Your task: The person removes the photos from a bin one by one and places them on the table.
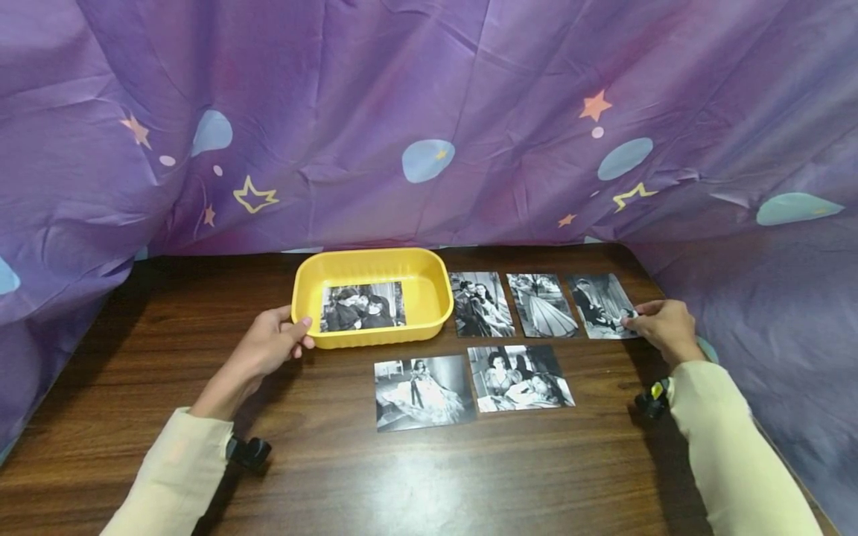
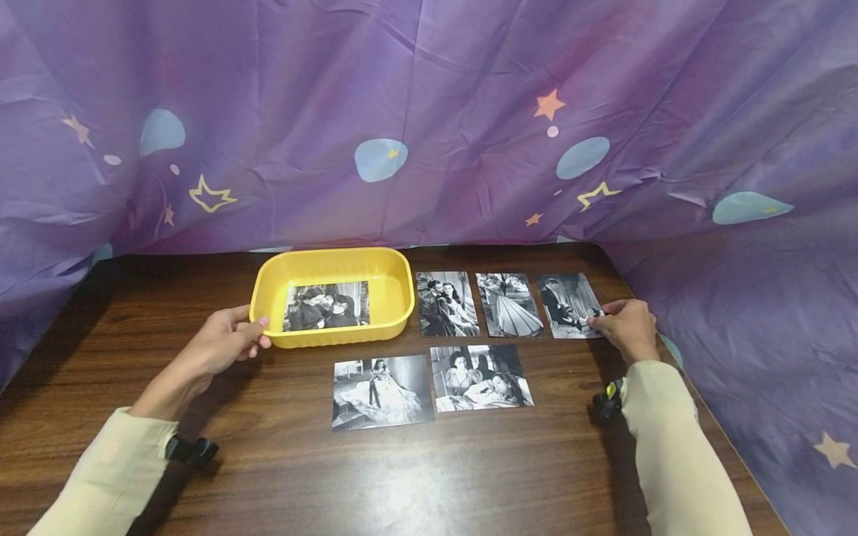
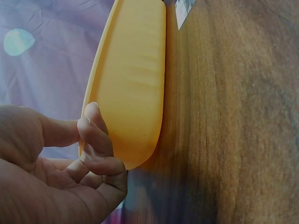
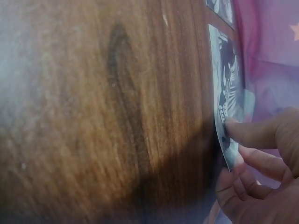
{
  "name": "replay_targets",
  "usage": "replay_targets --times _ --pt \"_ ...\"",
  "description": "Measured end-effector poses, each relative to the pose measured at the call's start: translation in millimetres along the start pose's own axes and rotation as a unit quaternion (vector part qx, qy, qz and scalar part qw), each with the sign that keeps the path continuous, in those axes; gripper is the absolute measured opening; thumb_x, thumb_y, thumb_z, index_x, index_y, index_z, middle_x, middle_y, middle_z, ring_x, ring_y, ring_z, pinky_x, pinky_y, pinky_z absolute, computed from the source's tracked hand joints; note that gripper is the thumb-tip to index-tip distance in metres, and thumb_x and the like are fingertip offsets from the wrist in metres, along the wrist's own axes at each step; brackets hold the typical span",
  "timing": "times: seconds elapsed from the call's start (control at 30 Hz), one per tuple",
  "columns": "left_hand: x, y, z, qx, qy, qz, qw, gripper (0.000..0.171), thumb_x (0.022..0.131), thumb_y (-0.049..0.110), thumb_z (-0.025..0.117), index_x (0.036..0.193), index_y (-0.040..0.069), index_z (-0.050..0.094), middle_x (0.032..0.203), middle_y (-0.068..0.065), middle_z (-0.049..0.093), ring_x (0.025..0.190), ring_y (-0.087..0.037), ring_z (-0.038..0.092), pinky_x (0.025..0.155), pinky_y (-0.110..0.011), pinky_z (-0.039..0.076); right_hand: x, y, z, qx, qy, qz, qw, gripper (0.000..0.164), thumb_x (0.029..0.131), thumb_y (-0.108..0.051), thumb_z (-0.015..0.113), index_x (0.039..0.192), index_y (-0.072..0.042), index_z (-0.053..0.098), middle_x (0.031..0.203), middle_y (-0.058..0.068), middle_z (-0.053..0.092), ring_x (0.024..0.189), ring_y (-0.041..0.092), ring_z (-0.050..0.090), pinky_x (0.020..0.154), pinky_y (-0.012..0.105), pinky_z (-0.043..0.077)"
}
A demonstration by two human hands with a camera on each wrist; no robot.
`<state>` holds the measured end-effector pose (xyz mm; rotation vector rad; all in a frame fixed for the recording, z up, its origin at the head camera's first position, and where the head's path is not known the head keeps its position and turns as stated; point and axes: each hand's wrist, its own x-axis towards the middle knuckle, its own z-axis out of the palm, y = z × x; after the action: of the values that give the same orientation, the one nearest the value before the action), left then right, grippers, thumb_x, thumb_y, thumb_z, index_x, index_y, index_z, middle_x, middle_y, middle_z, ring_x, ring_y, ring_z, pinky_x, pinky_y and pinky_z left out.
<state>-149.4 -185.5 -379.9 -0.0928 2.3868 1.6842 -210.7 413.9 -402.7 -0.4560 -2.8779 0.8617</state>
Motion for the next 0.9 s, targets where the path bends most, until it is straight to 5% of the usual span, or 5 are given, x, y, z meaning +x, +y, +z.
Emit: replay_targets --times 0.27,0.53,0.9 --pt "0.6 1.0 0.2 0.005 -0.003 -0.001 1.0000 0.047 0.109 0.012 0.045 0.145 -0.016 0.036 0.073 -0.001 0.064 0.061 -0.008 0.052 0.053 -0.022 0.041 0.4 -0.3 0.6 -0.010 0.000 -0.012 1.000 0.044 0.085 -0.019 0.079 0.111 0.014 0.067 0.110 0.035 0.063 0.098 0.048 0.051 0.072 0.042 0.039" --pt "0.5 -0.4 0.1 0.001 -0.002 -0.002 1.0000 0.045 0.108 0.011 0.045 0.142 -0.017 0.038 0.072 0.001 0.063 0.060 -0.007 0.051 0.053 -0.022 0.041 -0.3 -2.7 0.3 -0.031 -0.001 -0.034 0.999 0.042 0.084 -0.019 0.079 0.105 0.015 0.067 0.115 0.039 0.061 0.105 0.062 0.050 0.088 0.063 0.042" --pt "0.0 0.6 0.2 -0.001 -0.002 -0.004 1.0000 0.046 0.109 0.012 0.045 0.143 -0.017 0.038 0.073 0.000 0.063 0.060 -0.007 0.051 0.053 -0.022 0.041 -0.2 -7.6 1.7 -0.049 0.011 -0.010 0.999 0.040 0.084 -0.020 0.077 0.105 0.012 0.068 0.116 0.036 0.062 0.109 0.061 0.052 0.088 0.064 0.042"
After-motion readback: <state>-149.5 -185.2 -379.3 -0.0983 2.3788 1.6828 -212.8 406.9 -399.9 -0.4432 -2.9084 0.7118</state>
